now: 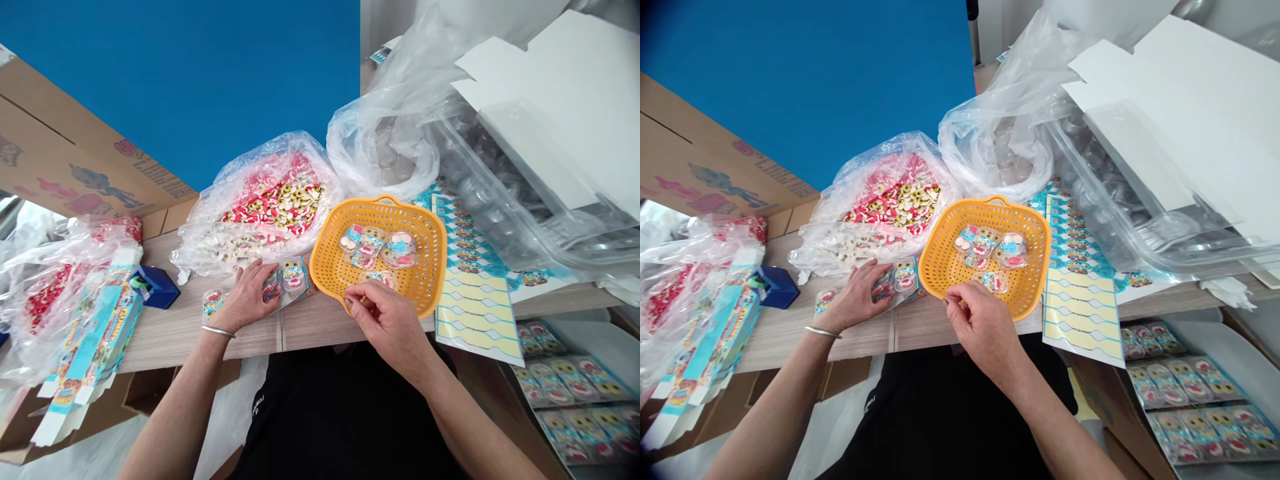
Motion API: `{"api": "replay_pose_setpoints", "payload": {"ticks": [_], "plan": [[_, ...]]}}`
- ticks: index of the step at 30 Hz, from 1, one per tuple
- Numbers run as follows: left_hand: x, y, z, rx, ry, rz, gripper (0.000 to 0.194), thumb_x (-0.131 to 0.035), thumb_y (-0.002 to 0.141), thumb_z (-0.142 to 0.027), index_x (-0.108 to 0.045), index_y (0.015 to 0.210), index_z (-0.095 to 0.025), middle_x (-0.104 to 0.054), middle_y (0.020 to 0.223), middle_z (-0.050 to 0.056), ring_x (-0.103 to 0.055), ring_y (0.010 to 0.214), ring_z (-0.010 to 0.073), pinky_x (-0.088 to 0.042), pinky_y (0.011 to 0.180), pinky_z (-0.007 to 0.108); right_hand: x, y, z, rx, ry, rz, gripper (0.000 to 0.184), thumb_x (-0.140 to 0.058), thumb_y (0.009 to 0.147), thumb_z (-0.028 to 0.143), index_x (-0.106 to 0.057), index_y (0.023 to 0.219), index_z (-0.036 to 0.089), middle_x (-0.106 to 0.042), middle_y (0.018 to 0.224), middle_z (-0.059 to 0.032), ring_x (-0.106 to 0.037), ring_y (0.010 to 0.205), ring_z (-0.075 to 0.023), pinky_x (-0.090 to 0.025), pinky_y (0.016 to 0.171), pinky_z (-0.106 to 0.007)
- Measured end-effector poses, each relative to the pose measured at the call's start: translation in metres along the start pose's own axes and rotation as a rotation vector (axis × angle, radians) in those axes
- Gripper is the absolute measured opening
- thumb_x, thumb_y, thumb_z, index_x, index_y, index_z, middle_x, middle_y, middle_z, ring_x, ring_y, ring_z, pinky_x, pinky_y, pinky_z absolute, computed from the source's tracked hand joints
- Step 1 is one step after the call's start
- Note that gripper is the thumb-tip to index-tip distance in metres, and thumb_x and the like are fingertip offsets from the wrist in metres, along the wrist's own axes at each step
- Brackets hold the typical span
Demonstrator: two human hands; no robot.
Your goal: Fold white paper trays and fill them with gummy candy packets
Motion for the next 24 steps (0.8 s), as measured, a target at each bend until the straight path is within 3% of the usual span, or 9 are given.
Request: {"api": "replay_pose_setpoints", "payload": {"ticks": [8, 24], "plan": [[0.0009, 0.0013, 0.0037, -0.047, -0.042, -0.011, 0.068, -0.057, 0.083, -0.037, -0.043, 0.145, -0.014, -0.049, 0.147, 0.019, -0.033, 0.147, 0.0386, -0.031, 0.117, 0.062, -0.0029, 0.0001, -0.0041, -0.012, 0.021, 0.009, 0.011, -0.057, 0.095, 0.023, -0.067, 0.100, 0.021, -0.068, 0.089, -0.0017, -0.061, 0.071, -0.0133, -0.047, 0.068, -0.027], [-0.0022, 0.0002, 0.0060, -0.052, -0.081, 0.015, 0.069, -0.063, 0.083, -0.039, -0.043, 0.146, -0.019, -0.049, 0.149, 0.016, -0.030, 0.148, 0.0406, -0.027, 0.117, 0.065, -0.0019, 0.0001, -0.0012, -0.001, 0.000, 0.000, 0.011, -0.057, 0.095, 0.022, -0.067, 0.099, 0.021, -0.068, 0.087, -0.0011, -0.060, 0.070, -0.0129, -0.047, 0.066, -0.026]]}}
Point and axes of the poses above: each hand's wrist, its own y-axis towards the middle knuckle, its own x-axis out of the back of the hand, z = x × y, the point moved 8 cm from there along y, towards the middle knuckle
